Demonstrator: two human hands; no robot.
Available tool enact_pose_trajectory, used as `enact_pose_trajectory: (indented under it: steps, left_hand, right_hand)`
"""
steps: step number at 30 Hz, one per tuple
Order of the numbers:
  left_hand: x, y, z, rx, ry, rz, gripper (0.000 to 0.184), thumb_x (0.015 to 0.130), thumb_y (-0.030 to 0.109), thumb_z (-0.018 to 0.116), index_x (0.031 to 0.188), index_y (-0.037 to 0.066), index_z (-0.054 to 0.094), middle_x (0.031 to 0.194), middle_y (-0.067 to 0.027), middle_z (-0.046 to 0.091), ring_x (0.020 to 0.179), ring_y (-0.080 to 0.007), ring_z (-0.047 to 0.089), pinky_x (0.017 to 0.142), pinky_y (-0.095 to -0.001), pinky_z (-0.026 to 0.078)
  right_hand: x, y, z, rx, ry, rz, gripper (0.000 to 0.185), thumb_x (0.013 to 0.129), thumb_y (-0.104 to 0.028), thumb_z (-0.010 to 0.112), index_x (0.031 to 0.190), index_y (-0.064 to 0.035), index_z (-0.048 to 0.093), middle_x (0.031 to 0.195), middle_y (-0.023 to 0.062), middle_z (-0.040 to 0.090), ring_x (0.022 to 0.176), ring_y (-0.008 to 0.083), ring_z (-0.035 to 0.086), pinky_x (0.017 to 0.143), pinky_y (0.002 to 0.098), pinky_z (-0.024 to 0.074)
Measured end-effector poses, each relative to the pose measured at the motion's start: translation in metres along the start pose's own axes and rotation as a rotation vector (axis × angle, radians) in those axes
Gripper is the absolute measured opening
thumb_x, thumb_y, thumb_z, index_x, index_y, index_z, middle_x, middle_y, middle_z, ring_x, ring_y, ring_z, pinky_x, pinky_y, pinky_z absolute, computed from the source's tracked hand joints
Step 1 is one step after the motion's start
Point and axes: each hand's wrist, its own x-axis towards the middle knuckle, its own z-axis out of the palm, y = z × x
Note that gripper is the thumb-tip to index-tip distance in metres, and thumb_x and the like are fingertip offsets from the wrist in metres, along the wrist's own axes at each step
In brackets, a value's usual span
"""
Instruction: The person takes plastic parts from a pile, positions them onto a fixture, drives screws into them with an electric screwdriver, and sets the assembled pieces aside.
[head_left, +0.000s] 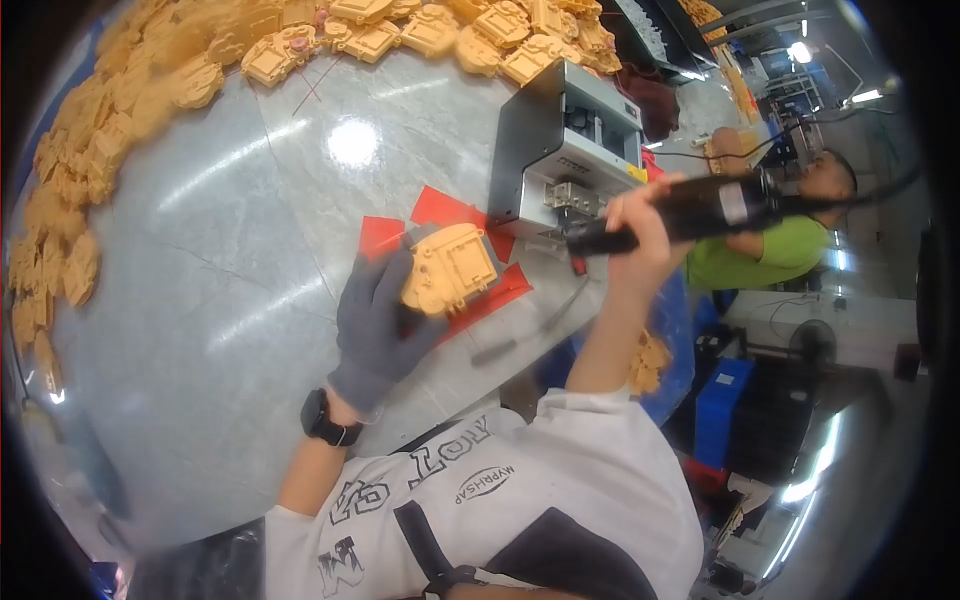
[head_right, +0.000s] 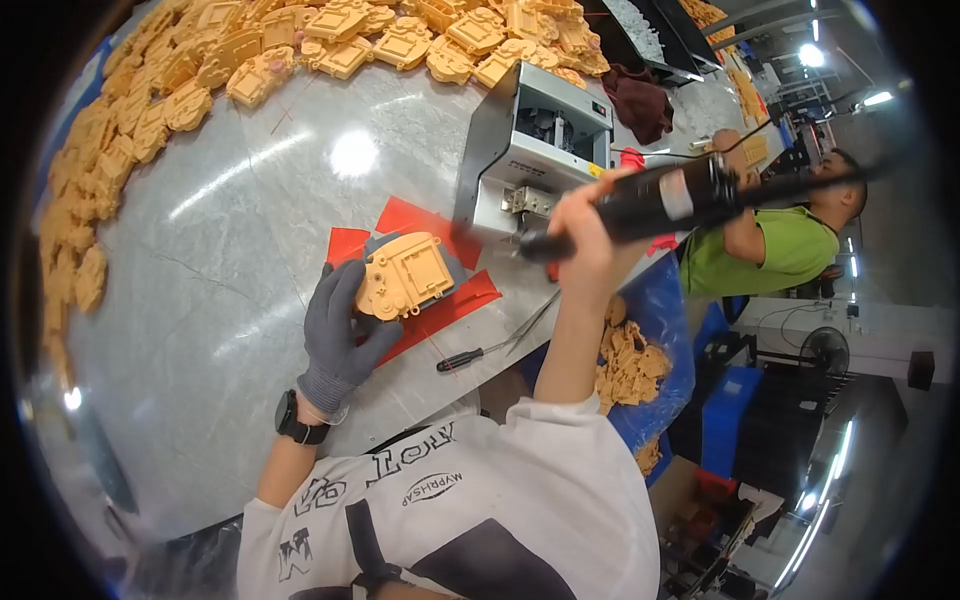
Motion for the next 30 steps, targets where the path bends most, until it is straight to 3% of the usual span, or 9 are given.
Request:
enact_pose_trajectory:
  steps: [4, 7, 11, 12, 17, 19, 29, 30]
  left_hand:
    - [-0.006, 0.006, 0.011, -0.095, 0.0, -0.058, 0.067, 0.062, 0.015, 0.073, 0.121, 0.003, 0.045, 0.114, -0.0164, 0.053, 0.101, -0.0344, 0.054, 0.099, -0.048, 0.034]
    - [-0.007, 0.001, 0.002, -0.06, -0.013, -0.051, 0.066, 0.061, 0.014, 0.074, 0.12, 0.004, 0.046, 0.111, -0.016, 0.054, 0.098, -0.0335, 0.055, 0.098, -0.0475, 0.036]
    - [-0.004, 0.0, 0.002, -0.064, 0.014, -0.042, 0.064, 0.061, 0.014, 0.074, 0.119, 0.005, 0.047, 0.108, -0.0155, 0.055, 0.096, -0.0326, 0.056, 0.095, -0.0462, 0.039]
    - [-0.004, -0.001, 0.002, -0.067, 0.019, -0.046, 0.064, 0.061, 0.014, 0.074, 0.118, 0.005, 0.047, 0.108, -0.0155, 0.055, 0.095, -0.0327, 0.056, 0.093, -0.0456, 0.04]
    - [-0.004, -0.002, -0.001, -0.098, 0.015, -0.067, 0.064, 0.061, 0.013, 0.074, 0.118, 0.006, 0.047, 0.108, -0.0155, 0.055, 0.094, -0.0323, 0.056, 0.089, -0.0433, 0.042]
    - [-0.004, -0.002, -0.002, -0.096, 0.015, -0.063, 0.064, 0.06, 0.013, 0.074, 0.118, 0.006, 0.047, 0.108, -0.0154, 0.055, 0.095, -0.032, 0.056, 0.088, -0.0425, 0.043]
    - [-0.004, -0.004, -0.001, -0.099, -0.001, -0.069, 0.065, 0.06, 0.013, 0.074, 0.118, 0.007, 0.046, 0.108, -0.0147, 0.056, 0.097, -0.0318, 0.055, 0.087, -0.0415, 0.043]
    - [-0.004, -0.004, -0.001, -0.095, 0.005, -0.07, 0.065, 0.06, 0.013, 0.074, 0.118, 0.007, 0.046, 0.108, -0.0145, 0.056, 0.098, -0.0318, 0.055, 0.087, -0.0415, 0.043]
  right_hand:
    - [-0.037, -0.023, 0.015, 0.147, -0.302, -0.071, 0.048, 0.07, 0.006, 0.054, 0.114, -0.0013, 0.037, 0.062, 0.006, 0.049, 0.048, 0.0145, 0.048, 0.048, 0.0288, 0.0425]
    - [-0.047, -0.023, 0.061, 0.255, -0.272, -0.078, 0.052, 0.07, 0.006, 0.054, 0.118, -0.0005, 0.035, 0.06, 0.0056, 0.048, 0.048, 0.0148, 0.049, 0.049, 0.0288, 0.0429]
    - [-0.037, -0.005, 0.08, -0.158, -0.401, -0.095, 0.055, 0.066, 0.005, 0.052, 0.119, -0.0003, 0.035, 0.063, 0.0065, 0.047, 0.047, 0.016, 0.047, 0.053, 0.0315, 0.0425]
    - [-0.041, -0.005, 0.092, -0.042, -0.357, -0.006, 0.051, 0.066, 0.007, 0.052, 0.115, -0.001, 0.038, 0.063, 0.0061, 0.047, 0.048, 0.0155, 0.047, 0.052, 0.0301, 0.042]
    - [-0.038, 0.007, 0.103, -0.073, -0.38, -0.005, 0.049, 0.067, 0.008, 0.051, 0.113, -0.0023, 0.039, 0.064, 0.0058, 0.047, 0.048, 0.015, 0.047, 0.051, 0.0289, 0.0414]
    - [-0.037, 0.007, 0.106, 0.067, -0.321, 0.057, 0.044, 0.066, 0.009, 0.061, 0.106, -0.0001, 0.044, 0.065, 0.0035, 0.056, 0.055, 0.0083, 0.053, 0.054, 0.0198, 0.0428]
    - [-0.036, 0.017, 0.107, 0.083, -0.292, 0.11, 0.043, 0.067, 0.01, 0.06, 0.105, -0.0003, 0.044, 0.064, 0.0052, 0.055, 0.054, 0.0096, 0.053, 0.053, 0.0211, 0.0433]
    - [-0.036, 0.015, 0.108, 0.033, -0.312, 0.121, 0.044, 0.068, 0.008, 0.056, 0.108, -0.0013, 0.042, 0.065, 0.0061, 0.051, 0.052, 0.0125, 0.05, 0.054, 0.0252, 0.0423]
